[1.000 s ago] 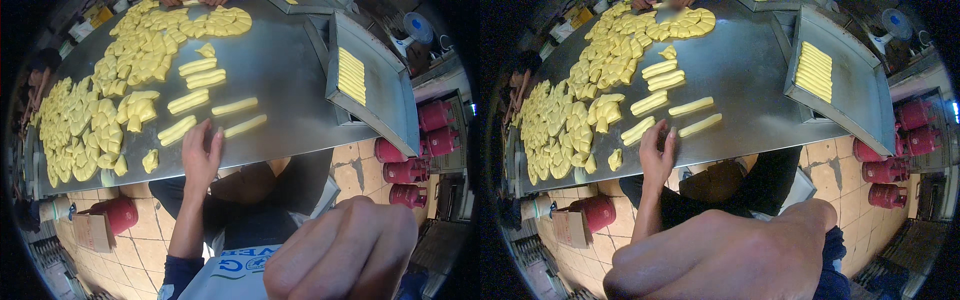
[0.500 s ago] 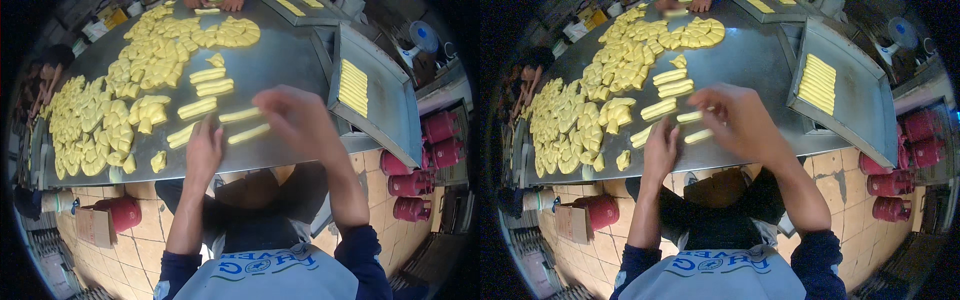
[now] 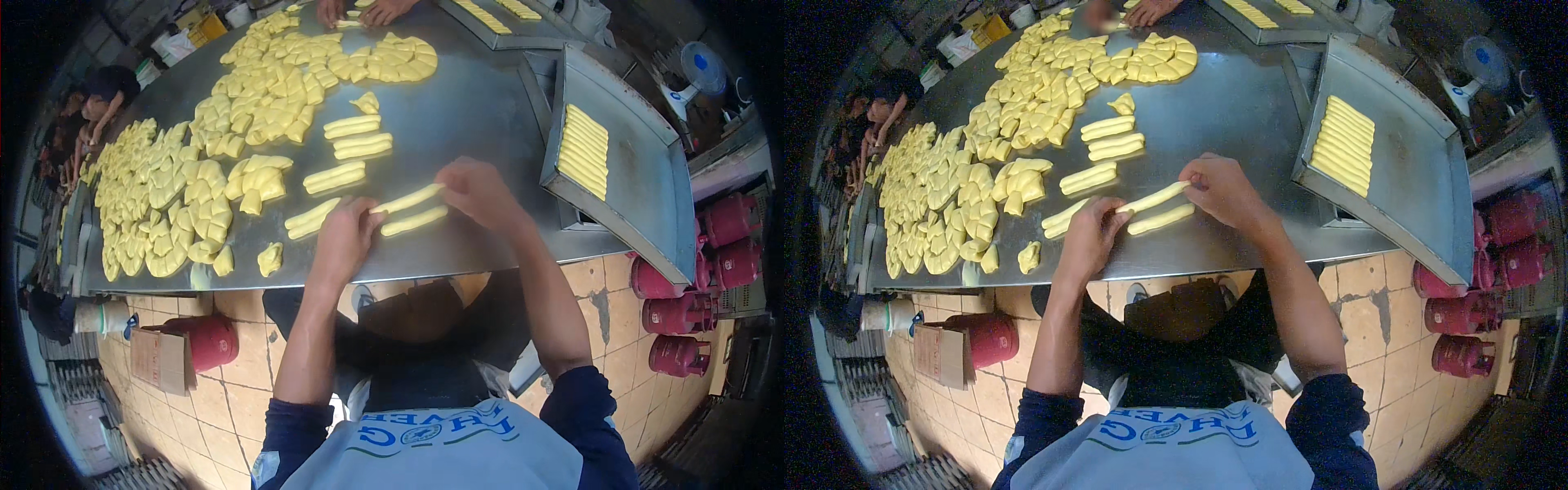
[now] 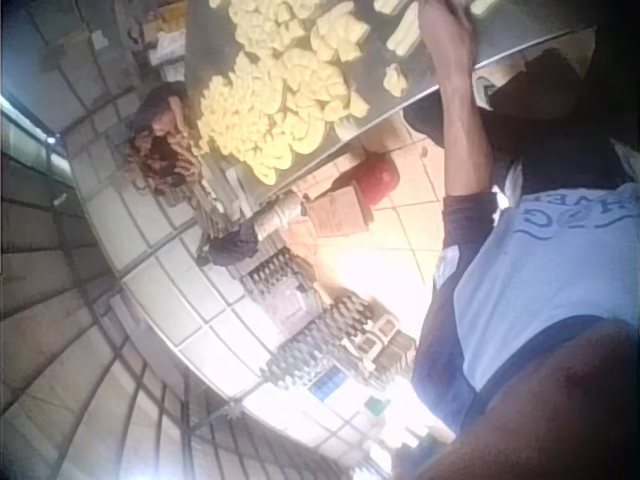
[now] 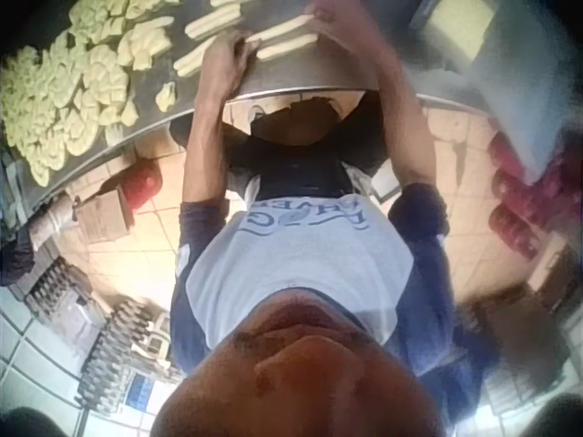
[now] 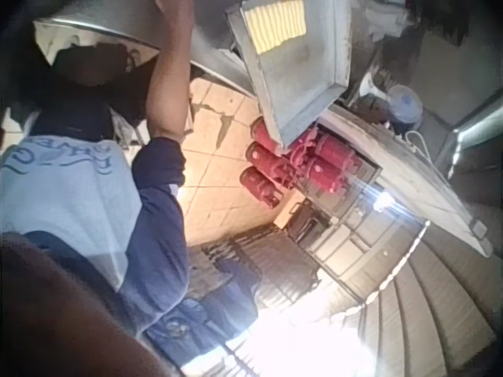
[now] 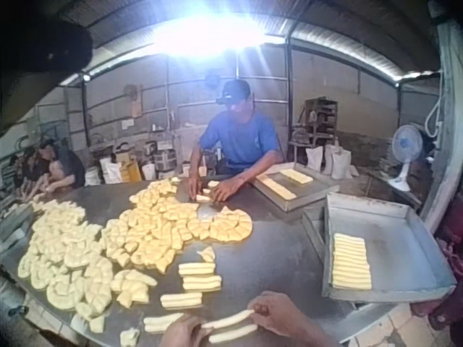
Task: The person shapes pieces of dough into long sticks by hand on a metal table and arranges them in rows on a metal tray.
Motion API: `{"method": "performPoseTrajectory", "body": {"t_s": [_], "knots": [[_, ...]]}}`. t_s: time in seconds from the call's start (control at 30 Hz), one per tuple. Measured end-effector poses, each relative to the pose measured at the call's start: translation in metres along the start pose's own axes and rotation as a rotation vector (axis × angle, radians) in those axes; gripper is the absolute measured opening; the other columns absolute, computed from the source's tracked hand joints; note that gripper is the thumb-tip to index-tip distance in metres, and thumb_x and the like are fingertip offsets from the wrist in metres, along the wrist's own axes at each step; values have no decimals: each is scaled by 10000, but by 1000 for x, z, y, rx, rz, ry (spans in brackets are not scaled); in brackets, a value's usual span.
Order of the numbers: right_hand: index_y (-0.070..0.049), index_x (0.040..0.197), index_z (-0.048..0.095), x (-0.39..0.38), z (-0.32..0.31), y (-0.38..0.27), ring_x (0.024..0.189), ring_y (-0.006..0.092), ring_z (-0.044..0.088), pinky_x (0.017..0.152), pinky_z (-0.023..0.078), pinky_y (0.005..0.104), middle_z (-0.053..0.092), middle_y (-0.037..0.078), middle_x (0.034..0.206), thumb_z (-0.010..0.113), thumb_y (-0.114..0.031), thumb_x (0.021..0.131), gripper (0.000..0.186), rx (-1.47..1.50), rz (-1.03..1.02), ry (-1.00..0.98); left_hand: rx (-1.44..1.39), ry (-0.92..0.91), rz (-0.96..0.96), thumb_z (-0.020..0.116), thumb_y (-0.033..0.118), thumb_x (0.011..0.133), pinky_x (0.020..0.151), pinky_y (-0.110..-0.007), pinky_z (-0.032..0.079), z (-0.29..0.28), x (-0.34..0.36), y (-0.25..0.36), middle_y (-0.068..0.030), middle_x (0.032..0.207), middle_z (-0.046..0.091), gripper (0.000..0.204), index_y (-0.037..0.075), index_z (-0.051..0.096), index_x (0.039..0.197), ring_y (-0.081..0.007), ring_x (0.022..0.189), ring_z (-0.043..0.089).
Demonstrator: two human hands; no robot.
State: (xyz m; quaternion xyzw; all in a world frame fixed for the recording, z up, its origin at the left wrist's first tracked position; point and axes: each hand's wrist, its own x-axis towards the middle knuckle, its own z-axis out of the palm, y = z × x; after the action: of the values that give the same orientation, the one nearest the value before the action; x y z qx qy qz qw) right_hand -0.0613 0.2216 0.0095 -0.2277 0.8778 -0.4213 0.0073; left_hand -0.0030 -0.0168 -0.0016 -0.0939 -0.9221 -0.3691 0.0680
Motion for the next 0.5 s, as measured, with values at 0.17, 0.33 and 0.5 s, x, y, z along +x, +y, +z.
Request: {"method": "performPoseTrajectory", "body": {"t_s": [0.17, 0.33, 0.5], "knots": [[-34, 935, 682, -12, 4, 7, 715, 232, 614, 678, 495, 327, 634, 114, 812, 673, -81, 785, 158, 11, -7, -5, -59, 0, -5, 651, 157, 865, 708, -363, 461, 4, -9, 3, -166, 847, 594, 239, -25, 640, 1018, -309, 751, 578], [-16, 934, 675, -14, 8, 10, 762, 290, 642, 692, 500, 345, 655, 163, 845, 643, -36, 769, 169, -18, -13, 6, -32, -33, -30, 658, 165, 861, 731, -354, 469, 3, -11, 6, -171, 905, 603, 273, -20, 642, 1062, -305, 792, 597], [-28, 985, 671, -21, -1, 2, 795, 352, 614, 715, 490, 380, 647, 171, 869, 606, -32, 750, 244, -105, -144, -30, 54, 2, 48, 708, 234, 818, 759, -358, 484, 6, -20, 14, -160, 978, 611, 379, -7, 640, 1102, -322, 833, 612]]}}
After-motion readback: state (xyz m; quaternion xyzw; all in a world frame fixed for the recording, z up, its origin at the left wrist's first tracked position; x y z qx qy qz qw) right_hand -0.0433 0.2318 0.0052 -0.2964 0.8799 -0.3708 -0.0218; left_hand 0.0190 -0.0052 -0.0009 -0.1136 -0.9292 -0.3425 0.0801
